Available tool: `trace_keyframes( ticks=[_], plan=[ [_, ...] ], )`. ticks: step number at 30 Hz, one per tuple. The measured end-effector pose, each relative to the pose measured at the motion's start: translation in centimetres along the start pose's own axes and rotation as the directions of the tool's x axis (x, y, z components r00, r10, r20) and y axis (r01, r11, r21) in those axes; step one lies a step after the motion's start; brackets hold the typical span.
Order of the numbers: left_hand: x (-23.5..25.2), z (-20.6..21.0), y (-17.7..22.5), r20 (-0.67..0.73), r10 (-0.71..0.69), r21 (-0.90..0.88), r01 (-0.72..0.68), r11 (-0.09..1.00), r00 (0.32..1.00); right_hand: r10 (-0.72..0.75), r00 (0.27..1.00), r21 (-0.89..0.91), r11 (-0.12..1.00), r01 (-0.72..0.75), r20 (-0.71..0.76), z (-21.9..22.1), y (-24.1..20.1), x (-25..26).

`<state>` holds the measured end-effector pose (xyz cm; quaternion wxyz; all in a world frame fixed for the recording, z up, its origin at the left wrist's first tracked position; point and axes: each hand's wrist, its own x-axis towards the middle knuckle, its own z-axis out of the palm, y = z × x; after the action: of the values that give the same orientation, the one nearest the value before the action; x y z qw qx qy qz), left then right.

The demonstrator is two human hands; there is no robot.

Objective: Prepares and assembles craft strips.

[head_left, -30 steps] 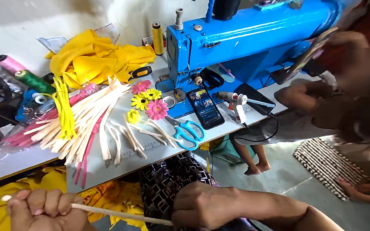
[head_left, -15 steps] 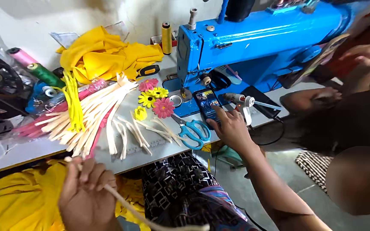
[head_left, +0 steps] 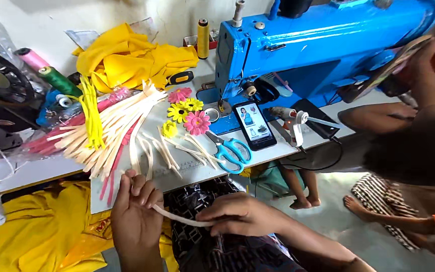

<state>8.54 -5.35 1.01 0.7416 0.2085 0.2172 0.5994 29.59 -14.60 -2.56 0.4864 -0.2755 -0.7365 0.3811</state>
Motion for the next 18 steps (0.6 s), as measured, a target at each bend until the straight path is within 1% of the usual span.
trace_keyframes(
  ticks=[1,3,5,6,8,11,13,15,16,18],
  plan=[
    [0.1,-0.3,0.3,0.009,0.014,0.022,-0.014,1.0,1.0,0.037,0.999,-0.022,0.999,-0.037,-0.007,-0.4,0.0,-0.2],
    [0.5,-1.2,1.5,0.028,0.083,0.063,-0.085,0.994,0.996,0.103,0.995,-0.023,0.994,-0.103,0.003,-1.5,-0.1,-0.8],
    [0.7,-1.9,2.6,0.06,0.137,0.069,-0.141,0.988,0.989,0.134,0.991,0.044,0.99,-0.135,0.024,-2.3,-0.5,-1.5],
    [0.8,-2.0,2.8,0.067,0.142,0.06,-0.146,0.988,0.988,0.126,0.991,0.095,0.987,-0.13,0.042,-2.6,-0.8,-1.7],
    [0.8,-1.9,2.6,0.071,0.126,0.034,-0.129,0.991,0.989,0.072,0.994,0.218,0.972,-0.087,0.078,-2.7,-1.4,-1.9],
    [1.0,-2.1,2.1,0.065,0.086,0.001,-0.087,0.996,0.994,-0.035,0.992,0.412,0.911,-0.018,0.12,-2.8,-2.0,-1.9],
    [0.9,-1.9,1.6,0.07,0.064,0.026,-0.065,0.998,0.996,-0.106,0.986,0.5,0.865,0.026,0.132,-3.0,-2.1,-1.9],
    [0.6,-1.4,0.9,0.063,0.066,0.15,-0.075,0.986,0.996,-0.141,0.984,0.548,0.834,0.061,0.105,-3.4,-2.2,-1.9],
    [0.3,-1.2,0.6,0.064,0.072,0.239,-0.085,0.967,0.995,-0.127,0.99,0.544,0.836,0.074,0.059,-3.6,-2.2,-1.9],
    [-0.4,-0.7,-0.4,0.082,0.073,0.437,-0.101,0.894,0.994,-0.017,0.994,0.448,0.892,0.063,-0.106,-3.6,-2.1,-1.8]
  ],
)
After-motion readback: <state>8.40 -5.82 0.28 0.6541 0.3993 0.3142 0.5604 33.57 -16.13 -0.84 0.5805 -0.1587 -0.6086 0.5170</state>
